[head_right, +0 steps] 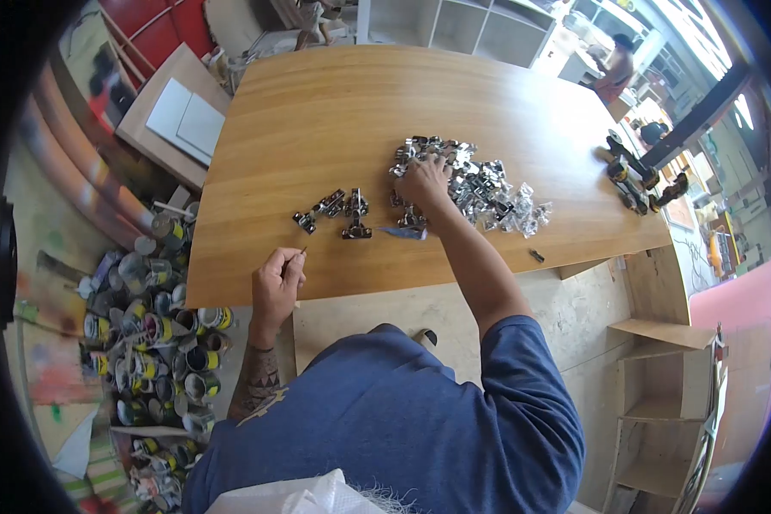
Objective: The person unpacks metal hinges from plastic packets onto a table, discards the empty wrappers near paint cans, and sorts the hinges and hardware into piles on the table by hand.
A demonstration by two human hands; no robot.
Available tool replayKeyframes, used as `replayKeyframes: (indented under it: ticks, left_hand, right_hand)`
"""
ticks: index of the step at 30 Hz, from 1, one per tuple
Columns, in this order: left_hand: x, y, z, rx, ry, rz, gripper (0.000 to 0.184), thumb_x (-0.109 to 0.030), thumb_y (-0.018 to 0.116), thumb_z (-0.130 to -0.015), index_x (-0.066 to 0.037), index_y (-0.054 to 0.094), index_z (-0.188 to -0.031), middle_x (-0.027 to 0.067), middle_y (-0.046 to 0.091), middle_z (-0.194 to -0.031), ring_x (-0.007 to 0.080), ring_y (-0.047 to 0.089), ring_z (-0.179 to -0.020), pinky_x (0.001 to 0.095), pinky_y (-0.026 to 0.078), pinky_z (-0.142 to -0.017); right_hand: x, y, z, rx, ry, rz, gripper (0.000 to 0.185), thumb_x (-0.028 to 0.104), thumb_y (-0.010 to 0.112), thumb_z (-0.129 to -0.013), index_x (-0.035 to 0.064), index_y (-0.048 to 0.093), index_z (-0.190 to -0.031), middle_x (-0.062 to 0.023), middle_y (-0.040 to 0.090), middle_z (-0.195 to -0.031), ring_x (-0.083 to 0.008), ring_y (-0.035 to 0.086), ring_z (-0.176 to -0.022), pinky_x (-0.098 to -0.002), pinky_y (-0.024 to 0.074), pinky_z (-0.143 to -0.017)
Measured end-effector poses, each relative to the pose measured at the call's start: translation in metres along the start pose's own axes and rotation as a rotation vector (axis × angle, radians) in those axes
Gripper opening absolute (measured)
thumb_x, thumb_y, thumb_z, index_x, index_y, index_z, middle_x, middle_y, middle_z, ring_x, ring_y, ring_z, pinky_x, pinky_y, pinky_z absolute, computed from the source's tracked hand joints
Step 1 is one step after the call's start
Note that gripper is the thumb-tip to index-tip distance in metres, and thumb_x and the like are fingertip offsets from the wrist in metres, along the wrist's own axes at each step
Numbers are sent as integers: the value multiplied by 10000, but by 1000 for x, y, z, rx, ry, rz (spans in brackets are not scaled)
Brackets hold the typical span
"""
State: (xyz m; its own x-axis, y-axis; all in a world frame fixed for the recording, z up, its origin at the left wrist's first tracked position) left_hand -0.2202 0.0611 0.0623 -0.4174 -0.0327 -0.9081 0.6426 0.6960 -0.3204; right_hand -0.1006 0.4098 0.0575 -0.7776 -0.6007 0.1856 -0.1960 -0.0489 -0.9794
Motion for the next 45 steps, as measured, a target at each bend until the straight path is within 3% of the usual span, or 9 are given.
replayKeyframes:
  ticks: [5,9,11,15,20,31,36,40,45]
  left_hand:
    - [-9,15,-3,62,43,1,203,-196,647,-1073,-8,697,-1012,54,648,-671,102,607,-593,302,491,-565]
    - [-12,22,-11,59,23,21,204,-198,651,-1070,-5,695,-1017,63,653,-677,111,619,-606,301,497,-574]
    - [-25,26,-20,83,62,54,190,-185,643,-1072,-3,690,-1044,74,672,-702,129,643,-631,303,508,-591]
    - [-65,40,-44,111,142,21,213,-196,626,-1087,9,682,-1098,54,683,-732,99,653,-670,274,525,-634]
    - [-106,66,-69,175,262,38,196,-181,636,-1079,13,666,-1085,89,747,-793,122,726,-709,295,594,-676]
    - [-112,80,-69,156,323,-60,202,-186,630,-1076,-7,638,-982,131,698,-734,231,680,-612,367,538,-598]
    - [-82,64,-66,100,169,71,187,-192,633,-1079,-23,665,-1005,69,692,-698,121,638,-594,303,511,-567]
    - [-60,44,-61,30,72,46,187,-192,642,-1076,-18,688,-1027,35,680,-687,84,615,-600,268,491,-557]
    - [-35,6,-38,-62,6,35,182,-179,639,-1071,-11,677,-1013,49,682,-689,97,634,-612,286,506,-578]
  right_hand:
    - [-24,13,-22,-269,-111,-136,675,519,560,-1032,-32,509,-1419,-312,541,-1400,-517,408,-1405,-691,139,-1224]
    - [-55,1,-34,-572,-223,-467,455,410,515,-1073,15,486,-1298,-175,582,-1081,-371,620,-1016,-602,518,-893]
    - [-54,-36,-7,-603,-40,-1230,306,366,472,-1097,95,479,-1239,-97,567,-1043,-253,652,-816,-430,591,-742]
    - [6,-58,36,-322,-26,-1870,261,350,392,-1123,114,484,-1190,-66,578,-978,-145,622,-709,-284,514,-572]
    - [34,-28,69,-206,-43,-1819,250,281,365,-1101,85,498,-1180,-68,562,-972,-133,578,-743,-269,488,-641]
    - [56,-48,103,-598,-377,-994,242,164,380,-1103,24,507,-1254,-46,484,-972,-154,468,-839,-318,432,-771]
    - [86,2,68,19,-52,-1342,341,285,440,-1148,6,635,-1165,-56,596,-906,-124,551,-772,-307,485,-673]
    - [122,15,56,-100,-325,-792,308,177,623,-1011,-19,686,-1239,-295,716,-1074,-445,698,-1017,-474,560,-889]
    - [79,-22,47,-405,-329,-557,308,75,679,-964,60,699,-1271,-236,667,-1164,-435,691,-1008,-474,604,-864]
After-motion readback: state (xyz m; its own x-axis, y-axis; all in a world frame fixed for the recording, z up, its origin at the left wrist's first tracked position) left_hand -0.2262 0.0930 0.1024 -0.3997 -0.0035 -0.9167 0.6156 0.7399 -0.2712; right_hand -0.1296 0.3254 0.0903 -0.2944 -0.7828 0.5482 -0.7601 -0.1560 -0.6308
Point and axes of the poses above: each hand's wrist, its own z-axis away from the middle knuckle, its own y-axis out of the palm, x = y × z, the point moved 8 cm from there along -z, towards the middle knuckle
